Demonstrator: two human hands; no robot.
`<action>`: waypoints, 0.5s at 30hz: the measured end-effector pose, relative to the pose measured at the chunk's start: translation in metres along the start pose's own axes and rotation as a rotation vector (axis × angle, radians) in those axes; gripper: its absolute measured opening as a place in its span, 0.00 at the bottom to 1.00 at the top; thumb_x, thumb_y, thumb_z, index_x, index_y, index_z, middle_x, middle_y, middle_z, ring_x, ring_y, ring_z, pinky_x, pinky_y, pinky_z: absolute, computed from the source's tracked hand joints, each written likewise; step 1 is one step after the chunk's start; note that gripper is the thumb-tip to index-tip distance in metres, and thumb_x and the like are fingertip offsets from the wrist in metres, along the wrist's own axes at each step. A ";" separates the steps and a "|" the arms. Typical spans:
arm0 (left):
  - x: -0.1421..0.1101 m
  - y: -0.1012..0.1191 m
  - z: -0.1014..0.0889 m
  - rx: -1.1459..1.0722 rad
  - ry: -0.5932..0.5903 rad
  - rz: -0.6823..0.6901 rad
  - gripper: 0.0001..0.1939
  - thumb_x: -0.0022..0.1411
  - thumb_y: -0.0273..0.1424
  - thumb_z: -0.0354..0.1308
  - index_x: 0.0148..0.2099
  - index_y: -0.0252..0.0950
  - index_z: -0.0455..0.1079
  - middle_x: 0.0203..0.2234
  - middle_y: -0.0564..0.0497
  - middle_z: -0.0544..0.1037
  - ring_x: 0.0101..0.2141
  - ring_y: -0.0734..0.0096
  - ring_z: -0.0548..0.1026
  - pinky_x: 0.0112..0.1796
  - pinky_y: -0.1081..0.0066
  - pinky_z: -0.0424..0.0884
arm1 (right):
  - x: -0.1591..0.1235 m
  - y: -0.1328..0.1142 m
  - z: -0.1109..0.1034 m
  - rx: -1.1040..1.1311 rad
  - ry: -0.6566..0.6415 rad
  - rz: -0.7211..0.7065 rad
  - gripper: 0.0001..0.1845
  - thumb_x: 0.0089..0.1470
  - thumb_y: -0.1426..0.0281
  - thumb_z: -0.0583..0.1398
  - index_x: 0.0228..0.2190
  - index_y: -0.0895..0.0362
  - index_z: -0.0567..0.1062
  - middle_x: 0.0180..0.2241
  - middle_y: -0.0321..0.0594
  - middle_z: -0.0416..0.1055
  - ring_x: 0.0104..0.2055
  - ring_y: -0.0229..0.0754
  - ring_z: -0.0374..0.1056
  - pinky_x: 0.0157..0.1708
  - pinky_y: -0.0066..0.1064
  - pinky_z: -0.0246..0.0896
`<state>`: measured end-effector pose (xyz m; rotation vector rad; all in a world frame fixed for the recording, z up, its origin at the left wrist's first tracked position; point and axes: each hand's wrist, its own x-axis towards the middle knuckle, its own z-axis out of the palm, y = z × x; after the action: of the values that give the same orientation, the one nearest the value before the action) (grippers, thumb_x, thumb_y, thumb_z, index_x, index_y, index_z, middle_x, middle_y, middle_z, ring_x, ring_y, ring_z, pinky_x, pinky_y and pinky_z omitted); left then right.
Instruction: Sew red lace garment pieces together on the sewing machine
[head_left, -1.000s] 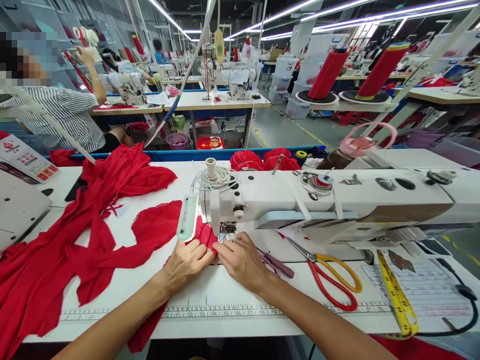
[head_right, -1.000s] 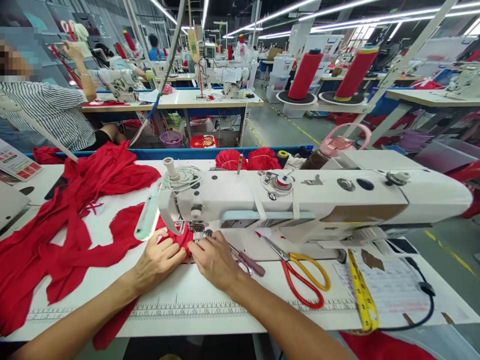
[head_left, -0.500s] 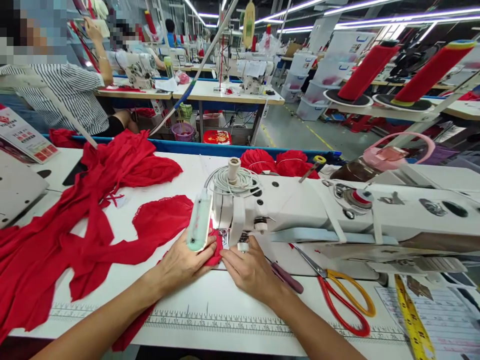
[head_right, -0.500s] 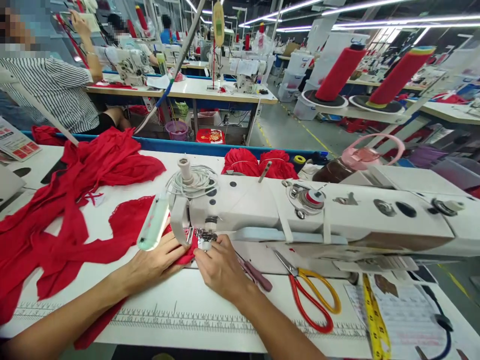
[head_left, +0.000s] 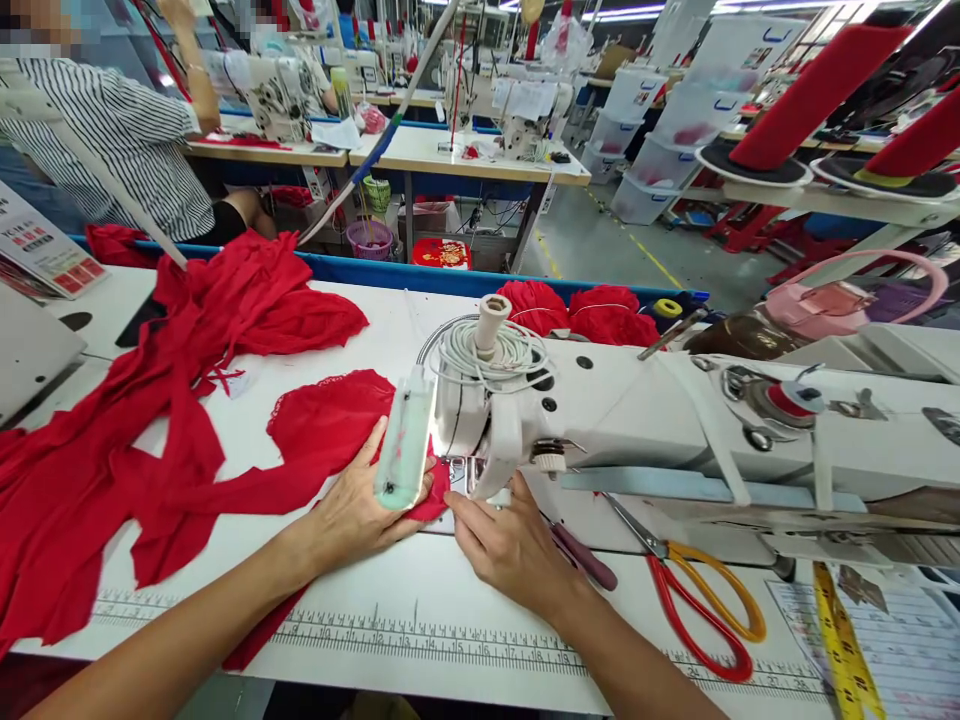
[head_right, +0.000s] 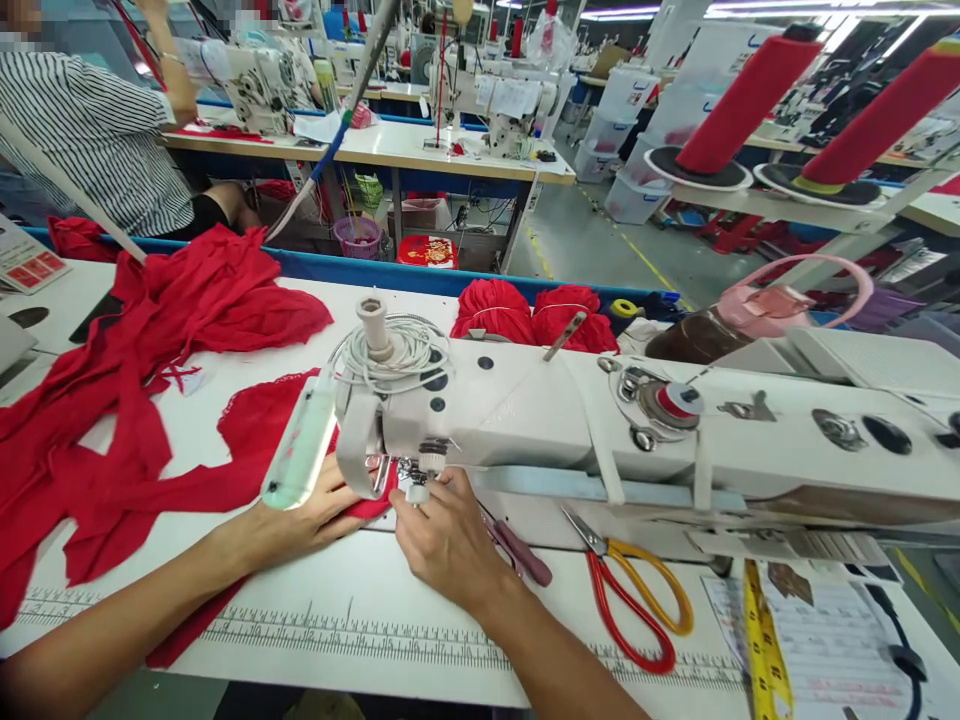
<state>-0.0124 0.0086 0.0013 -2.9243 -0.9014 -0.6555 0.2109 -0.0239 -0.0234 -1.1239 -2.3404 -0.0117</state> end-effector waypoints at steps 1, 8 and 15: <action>0.000 0.001 0.000 0.002 -0.002 -0.002 0.08 0.70 0.31 0.53 0.42 0.36 0.73 0.40 0.48 0.80 0.41 0.64 0.78 0.49 0.56 0.75 | 0.000 0.000 0.000 -0.003 0.002 -0.001 0.15 0.60 0.79 0.52 0.41 0.57 0.77 0.16 0.31 0.64 0.25 0.39 0.59 0.44 0.37 0.50; -0.002 0.005 0.000 -0.046 0.010 -0.032 0.11 0.70 0.31 0.52 0.48 0.35 0.73 0.39 0.46 0.81 0.42 0.63 0.79 0.53 0.54 0.73 | -0.002 -0.002 0.001 -0.034 0.015 -0.001 0.16 0.61 0.79 0.52 0.44 0.58 0.77 0.16 0.31 0.65 0.25 0.40 0.61 0.45 0.38 0.50; -0.007 -0.010 0.014 -0.034 0.117 0.005 0.14 0.69 0.31 0.54 0.54 0.37 0.71 0.45 0.48 0.81 0.46 0.61 0.78 0.62 0.46 0.61 | 0.000 0.002 0.002 -0.071 -0.004 0.017 0.18 0.61 0.78 0.52 0.48 0.56 0.76 0.21 0.34 0.71 0.28 0.41 0.64 0.46 0.38 0.51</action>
<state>-0.0174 0.0150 -0.0157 -2.8801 -0.8791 -0.8399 0.2109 -0.0222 -0.0257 -1.1785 -2.3504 -0.0876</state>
